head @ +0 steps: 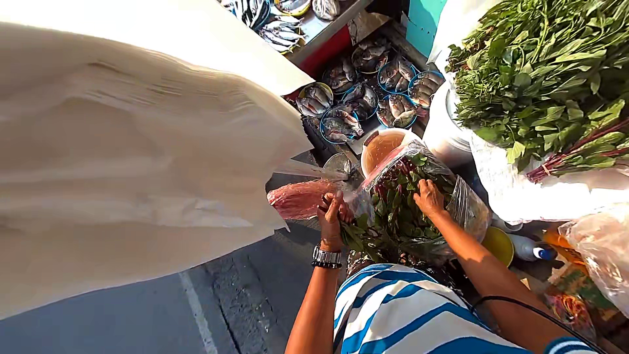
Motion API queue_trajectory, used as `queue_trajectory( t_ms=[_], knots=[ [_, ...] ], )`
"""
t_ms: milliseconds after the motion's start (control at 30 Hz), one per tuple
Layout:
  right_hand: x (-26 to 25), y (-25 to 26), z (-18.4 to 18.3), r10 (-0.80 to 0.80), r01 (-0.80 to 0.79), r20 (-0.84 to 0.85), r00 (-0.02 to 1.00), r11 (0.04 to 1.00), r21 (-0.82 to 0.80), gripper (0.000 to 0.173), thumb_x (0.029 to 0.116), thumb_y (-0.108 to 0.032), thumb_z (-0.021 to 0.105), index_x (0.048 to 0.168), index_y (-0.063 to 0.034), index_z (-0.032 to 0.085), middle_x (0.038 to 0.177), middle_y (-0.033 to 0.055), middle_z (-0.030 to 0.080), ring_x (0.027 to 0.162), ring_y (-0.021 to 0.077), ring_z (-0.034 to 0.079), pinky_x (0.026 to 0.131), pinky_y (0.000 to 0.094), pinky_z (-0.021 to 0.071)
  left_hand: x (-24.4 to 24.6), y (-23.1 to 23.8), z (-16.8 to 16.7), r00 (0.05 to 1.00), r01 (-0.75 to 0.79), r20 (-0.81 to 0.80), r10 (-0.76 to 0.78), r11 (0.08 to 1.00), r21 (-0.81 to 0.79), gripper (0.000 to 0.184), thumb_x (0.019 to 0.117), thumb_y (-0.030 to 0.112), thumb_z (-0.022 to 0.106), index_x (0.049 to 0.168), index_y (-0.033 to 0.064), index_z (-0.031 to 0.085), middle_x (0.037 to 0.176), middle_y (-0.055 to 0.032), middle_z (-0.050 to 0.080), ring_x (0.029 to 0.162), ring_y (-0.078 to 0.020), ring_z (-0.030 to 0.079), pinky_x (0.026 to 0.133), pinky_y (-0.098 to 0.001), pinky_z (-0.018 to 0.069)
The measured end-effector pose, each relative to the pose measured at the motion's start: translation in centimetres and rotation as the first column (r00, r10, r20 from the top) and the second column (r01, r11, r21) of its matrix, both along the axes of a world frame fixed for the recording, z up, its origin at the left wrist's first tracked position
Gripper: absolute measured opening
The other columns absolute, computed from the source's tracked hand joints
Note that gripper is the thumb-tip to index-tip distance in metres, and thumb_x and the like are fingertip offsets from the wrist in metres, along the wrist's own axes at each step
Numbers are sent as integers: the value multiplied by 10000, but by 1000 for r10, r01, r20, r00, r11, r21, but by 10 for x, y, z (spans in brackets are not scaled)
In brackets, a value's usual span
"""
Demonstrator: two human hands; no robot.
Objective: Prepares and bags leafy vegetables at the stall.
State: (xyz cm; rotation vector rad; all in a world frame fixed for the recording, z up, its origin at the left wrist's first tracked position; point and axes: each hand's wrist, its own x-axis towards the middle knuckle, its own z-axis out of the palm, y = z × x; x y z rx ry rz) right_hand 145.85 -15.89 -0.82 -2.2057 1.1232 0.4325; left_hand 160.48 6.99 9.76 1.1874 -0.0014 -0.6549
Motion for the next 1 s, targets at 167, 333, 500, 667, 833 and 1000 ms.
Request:
queue_trajectory(
  t_ms=[167, 333, 500, 667, 833, 1000],
  knots=[
    [-14, 4, 26, -28, 28, 119, 993, 1000, 3, 379, 917, -151, 700, 1237, 47, 652, 1313, 277, 588, 1240, 426, 580, 1012, 569, 487, -13, -18, -16, 980, 138, 99, -174, 945, 297, 75, 984, 112, 622, 992, 44, 651, 592, 50, 560, 473, -45, 509, 490, -208, 477],
    [-35, 29, 49, 52, -4, 388, 920, 992, -125, 446, 876, -80, 704, 1309, 16, 665, 1256, 270, 650, 1123, 429, 662, 922, 570, 548, -32, -56, -25, 945, 276, 89, -316, 911, 306, 122, 962, 70, 655, 1057, 4, 694, 688, 26, 625, 526, -33, 538, 509, -189, 478],
    [-45, 49, 55, 113, -24, 474, 873, 981, -190, 384, 890, -55, 680, 1261, 45, 684, 1211, 278, 669, 1086, 434, 684, 835, 569, 579, -50, -85, -29, 889, 365, 173, -423, 886, 287, 185, 899, 60, 737, 1069, 7, 687, 787, 11, 681, 616, -26, 581, 575, -197, 496],
    [-57, 42, 47, 95, -75, 606, 790, 995, -58, 323, 925, -8, 616, 1231, 40, 707, 1205, 230, 713, 1158, 393, 677, 1013, 535, 529, -53, -81, -34, 901, 259, 261, -347, 912, 319, 89, 928, 63, 699, 1002, 14, 695, 734, 25, 646, 555, -26, 545, 536, -196, 486],
    [-66, 31, 49, 100, 20, 674, 732, 986, -168, 366, 896, 77, 578, 1204, -24, 749, 1073, 223, 729, 1019, 415, 691, 914, 542, 555, -52, -68, -17, 926, 209, 273, -262, 955, 209, 112, 917, 31, 692, 1028, 14, 699, 927, -38, 700, 597, -58, 591, 529, -199, 514],
    [-56, 34, 72, 153, 14, 743, 651, 977, -213, 371, 869, 85, 604, 1187, -24, 761, 1037, 199, 742, 965, 398, 695, 865, 518, 567, -61, -67, -3, 964, 76, 247, -103, 990, 115, 128, 916, 6, 689, 1040, 14, 718, 975, -60, 747, 611, -62, 627, 536, -206, 531]
  ],
)
